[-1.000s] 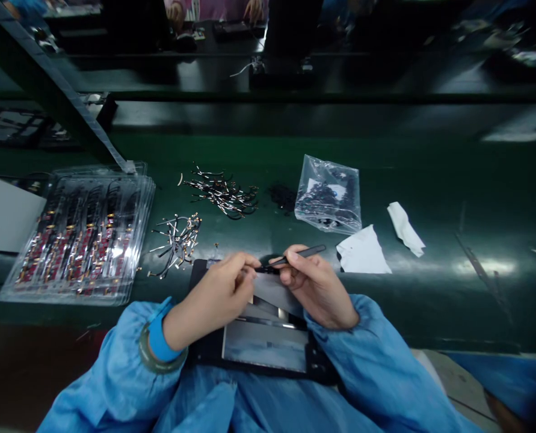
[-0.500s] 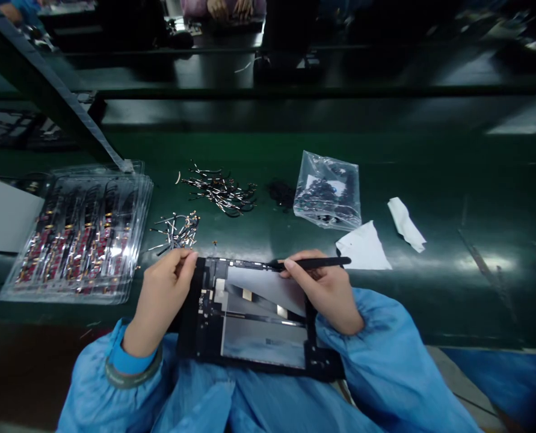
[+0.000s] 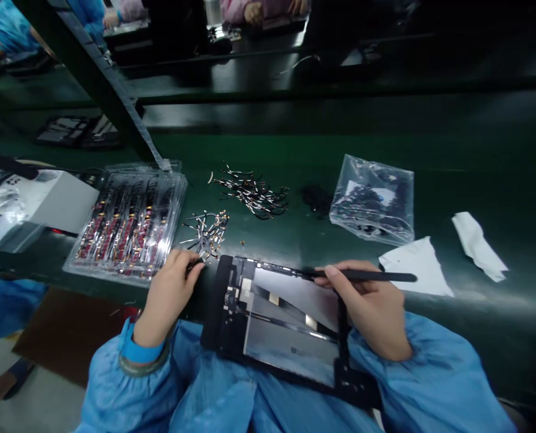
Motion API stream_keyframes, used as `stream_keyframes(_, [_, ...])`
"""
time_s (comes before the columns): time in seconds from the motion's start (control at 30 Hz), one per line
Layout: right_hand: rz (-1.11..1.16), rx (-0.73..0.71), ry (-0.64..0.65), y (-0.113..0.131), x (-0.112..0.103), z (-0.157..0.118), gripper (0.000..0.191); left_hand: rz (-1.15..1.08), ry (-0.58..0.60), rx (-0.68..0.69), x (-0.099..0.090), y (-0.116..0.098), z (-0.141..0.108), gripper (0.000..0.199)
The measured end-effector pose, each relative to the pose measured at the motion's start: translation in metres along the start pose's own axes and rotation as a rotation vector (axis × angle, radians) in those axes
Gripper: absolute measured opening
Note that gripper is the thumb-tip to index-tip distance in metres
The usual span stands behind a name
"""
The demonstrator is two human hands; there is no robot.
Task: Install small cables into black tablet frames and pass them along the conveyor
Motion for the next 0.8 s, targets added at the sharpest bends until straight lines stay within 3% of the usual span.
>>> stream_keyframes(0.2, [-0.022,0.038,-0.004,-0.001,0.002,0.002,0.035,0.116,0.034,0.019,0.014,-0.009,0.007,0.013])
stream_keyframes(0.5, [-0.013,0.066,-0.01,-0.002,0.001,0.003,0.039,0.203,0.008,0.055,0.015,-0.027,0.05,0.018])
stream_keyframes(0.63, [-0.021,0.078,-0.002,0.001,0.0,0.004,0.036,0.209,-0.065,0.022,-0.004,-0.02,0.053,0.019])
stream_keyframes(0.8, [-0.082,0.027,0.015,0.0,-0.002,0.005,0.025,0.238,-0.262,-0.16,-0.042,0.024,0.03,0.02])
Point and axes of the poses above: each hand's wrist, its own z-axis towards the middle knuckle, its own x-axis out of the palm, y = z × x, the point moved 8 cm from there along z, towards the middle knuckle, and after that the axes turned 10 degrees about -y, right-handed, at the moved point
